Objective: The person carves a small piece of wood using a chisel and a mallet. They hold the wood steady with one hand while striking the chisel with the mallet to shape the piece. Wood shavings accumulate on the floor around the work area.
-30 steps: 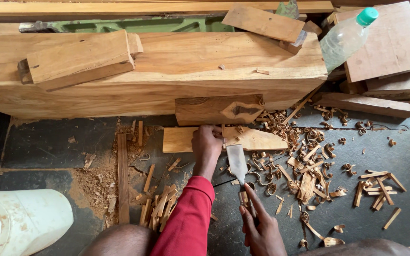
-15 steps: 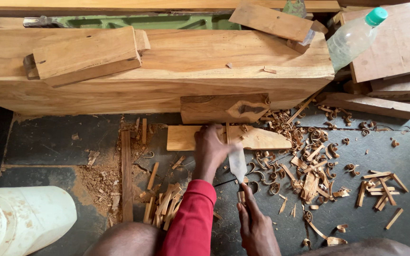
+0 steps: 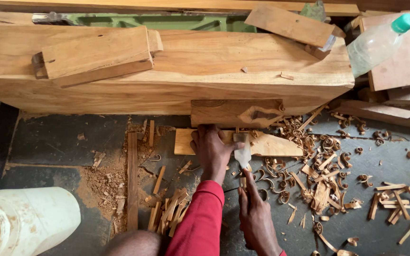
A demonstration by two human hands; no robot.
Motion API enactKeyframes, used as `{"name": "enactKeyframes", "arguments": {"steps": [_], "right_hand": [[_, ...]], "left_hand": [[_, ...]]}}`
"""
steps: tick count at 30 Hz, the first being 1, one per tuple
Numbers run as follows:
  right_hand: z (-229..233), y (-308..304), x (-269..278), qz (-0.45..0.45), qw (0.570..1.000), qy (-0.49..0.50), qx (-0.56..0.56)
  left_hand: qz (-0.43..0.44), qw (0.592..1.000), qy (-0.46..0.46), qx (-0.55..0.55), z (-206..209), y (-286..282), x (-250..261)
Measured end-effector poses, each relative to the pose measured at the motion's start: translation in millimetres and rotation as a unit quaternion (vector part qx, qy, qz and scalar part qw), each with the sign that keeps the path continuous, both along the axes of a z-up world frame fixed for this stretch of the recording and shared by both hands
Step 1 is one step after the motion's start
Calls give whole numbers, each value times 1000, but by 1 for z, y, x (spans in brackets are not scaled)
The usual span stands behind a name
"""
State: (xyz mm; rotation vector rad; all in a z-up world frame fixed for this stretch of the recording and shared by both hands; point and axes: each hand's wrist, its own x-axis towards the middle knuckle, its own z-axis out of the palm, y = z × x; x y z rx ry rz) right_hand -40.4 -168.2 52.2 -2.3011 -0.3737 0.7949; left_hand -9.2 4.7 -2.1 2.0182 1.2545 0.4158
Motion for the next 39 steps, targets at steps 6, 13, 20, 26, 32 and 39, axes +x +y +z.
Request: {"name": "enactKeyframes", "arguments": {"steps": [6,13,20,26,32,39], "right_hand": [[4,11,4,-15,1000,-2,24],[0,4,-1,17,993,-81,90],[4,-3,-7,1,993,-75,88],[-11,-22,-19,-1,993,-83,78],[-26,-8,-12,35,973,-187,131],[-8,21,2,0,996,-90,14]], "left_hand": [[55,995,-66,43,0,-9,2],[-19,997,22,75,23,-11,-12],[-148,988,43,-27,81,-45,-79],[-91,989,-74,-91,104,-38,-89],[34,954,-281,-95,123,-2,-73],[16,942,-316,-113,121,3,-63]]}}
